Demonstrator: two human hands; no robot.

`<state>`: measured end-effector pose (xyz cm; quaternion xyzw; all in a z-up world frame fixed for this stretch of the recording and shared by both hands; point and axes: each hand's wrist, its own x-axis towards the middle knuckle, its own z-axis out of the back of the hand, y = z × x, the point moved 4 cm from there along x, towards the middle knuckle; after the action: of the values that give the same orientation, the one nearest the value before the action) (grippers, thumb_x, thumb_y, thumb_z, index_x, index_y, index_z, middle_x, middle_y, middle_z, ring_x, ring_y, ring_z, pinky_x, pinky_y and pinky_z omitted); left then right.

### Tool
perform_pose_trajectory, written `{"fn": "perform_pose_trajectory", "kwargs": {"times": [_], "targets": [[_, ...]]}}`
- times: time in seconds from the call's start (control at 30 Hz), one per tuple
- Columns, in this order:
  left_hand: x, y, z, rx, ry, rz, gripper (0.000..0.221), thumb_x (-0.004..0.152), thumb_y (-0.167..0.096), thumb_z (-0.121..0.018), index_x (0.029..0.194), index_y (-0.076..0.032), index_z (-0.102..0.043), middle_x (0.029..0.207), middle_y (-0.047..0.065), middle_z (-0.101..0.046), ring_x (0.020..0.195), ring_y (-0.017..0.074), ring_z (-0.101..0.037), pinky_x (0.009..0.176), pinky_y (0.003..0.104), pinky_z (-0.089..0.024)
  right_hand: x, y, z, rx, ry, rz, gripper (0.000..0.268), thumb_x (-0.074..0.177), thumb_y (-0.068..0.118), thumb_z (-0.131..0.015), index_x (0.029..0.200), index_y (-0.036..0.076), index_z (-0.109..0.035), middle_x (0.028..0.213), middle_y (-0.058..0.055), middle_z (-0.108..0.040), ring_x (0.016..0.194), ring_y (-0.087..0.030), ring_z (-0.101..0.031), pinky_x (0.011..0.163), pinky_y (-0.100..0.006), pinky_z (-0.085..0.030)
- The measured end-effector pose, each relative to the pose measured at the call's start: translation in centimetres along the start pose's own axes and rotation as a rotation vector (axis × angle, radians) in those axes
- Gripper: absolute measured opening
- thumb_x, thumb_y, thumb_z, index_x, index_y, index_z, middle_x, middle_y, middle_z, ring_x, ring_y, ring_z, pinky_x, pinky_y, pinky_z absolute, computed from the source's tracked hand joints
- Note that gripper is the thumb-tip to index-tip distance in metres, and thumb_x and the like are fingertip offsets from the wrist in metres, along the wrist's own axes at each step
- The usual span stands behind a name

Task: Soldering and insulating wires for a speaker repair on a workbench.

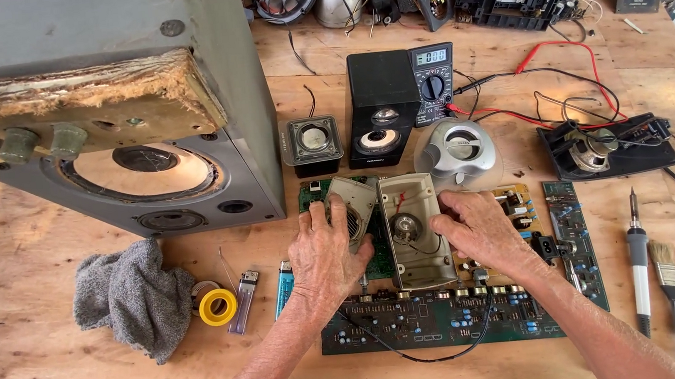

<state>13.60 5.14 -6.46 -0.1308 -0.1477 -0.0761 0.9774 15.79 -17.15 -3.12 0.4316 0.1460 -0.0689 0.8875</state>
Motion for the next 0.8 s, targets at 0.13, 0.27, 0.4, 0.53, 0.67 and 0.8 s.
{"fn": "perform_pose_trajectory", "kwargs": {"times": [0.13,0.27,0.4,0.53,0.67,0.8], "targets": [[0.1,0.1,0.2,0.016,0.041,-0.008,0.08,0.071,-0.049,-0.074,0.132,-0.003,-0.051,0.109,0.021,-0.055,0.102,0.0361,-0.063,0.068,0.046,-0.063,0.4,-0.7,-0.2,-0.035,0.028,-0.007,0.021,0.077,0.018,-0.065,0.067,-0.001,-0.063,0.05,-0.019,-0.056,0.043,-0.02,-0.062,0.041,-0.026,-0.053],[0.2,0.3,0.1,0.003,0.055,-0.004,0.084,0.07,-0.054,-0.075,0.133,-0.003,-0.05,0.109,0.022,-0.054,0.104,0.0388,-0.062,0.07,0.048,-0.062,0.4,-0.8,-0.4,-0.034,0.047,0.017,0.022,0.079,0.02,-0.065,0.066,0.001,-0.063,0.049,-0.017,-0.058,0.04,-0.02,-0.062,0.04,-0.027,-0.052],[0.0,0.3,0.4,-0.015,0.074,-0.012,0.083,0.073,-0.055,-0.073,0.134,-0.003,-0.05,0.11,0.024,-0.056,0.105,0.0394,-0.063,0.069,0.049,-0.062,-0.5,0.0,-0.2,-0.051,0.055,-0.007,0.022,0.08,0.019,-0.062,0.068,0.001,-0.063,0.05,-0.017,-0.056,0.04,-0.02,-0.062,0.04,-0.028,-0.052],[-0.1,0.3,1.4,-0.026,0.043,-0.02,0.081,0.073,-0.054,-0.075,0.131,-0.002,-0.051,0.109,0.025,-0.056,0.103,0.0418,-0.063,0.066,0.05,-0.062,-0.6,-0.2,-0.2,-0.038,0.097,0.024,0.033,0.085,0.028,-0.065,0.07,-0.001,-0.064,0.052,-0.021,-0.06,0.044,-0.023,-0.066,0.041,-0.029,-0.054],[-0.3,0.8,2.9,-0.024,0.023,-0.042,0.072,0.078,-0.053,-0.071,0.128,-0.003,-0.055,0.108,0.021,-0.057,0.102,0.0393,-0.064,0.064,0.047,-0.062,-1.5,0.4,-0.1,-0.04,0.114,0.032,0.046,0.091,0.039,-0.066,0.073,-0.003,-0.064,0.055,-0.024,-0.062,0.049,-0.026,-0.069,0.044,-0.029,-0.057],[-1.2,2.3,4.9,0.007,-0.019,-0.054,0.067,0.08,-0.05,-0.072,0.126,-0.004,-0.057,0.107,0.02,-0.058,0.1,0.0387,-0.064,0.064,0.047,-0.062,-1.8,0.2,0.1,-0.077,0.135,0.03,0.055,0.095,0.049,-0.058,0.08,-0.004,-0.068,0.062,-0.025,-0.065,0.055,-0.028,-0.071,0.048,-0.03,-0.061]]}}
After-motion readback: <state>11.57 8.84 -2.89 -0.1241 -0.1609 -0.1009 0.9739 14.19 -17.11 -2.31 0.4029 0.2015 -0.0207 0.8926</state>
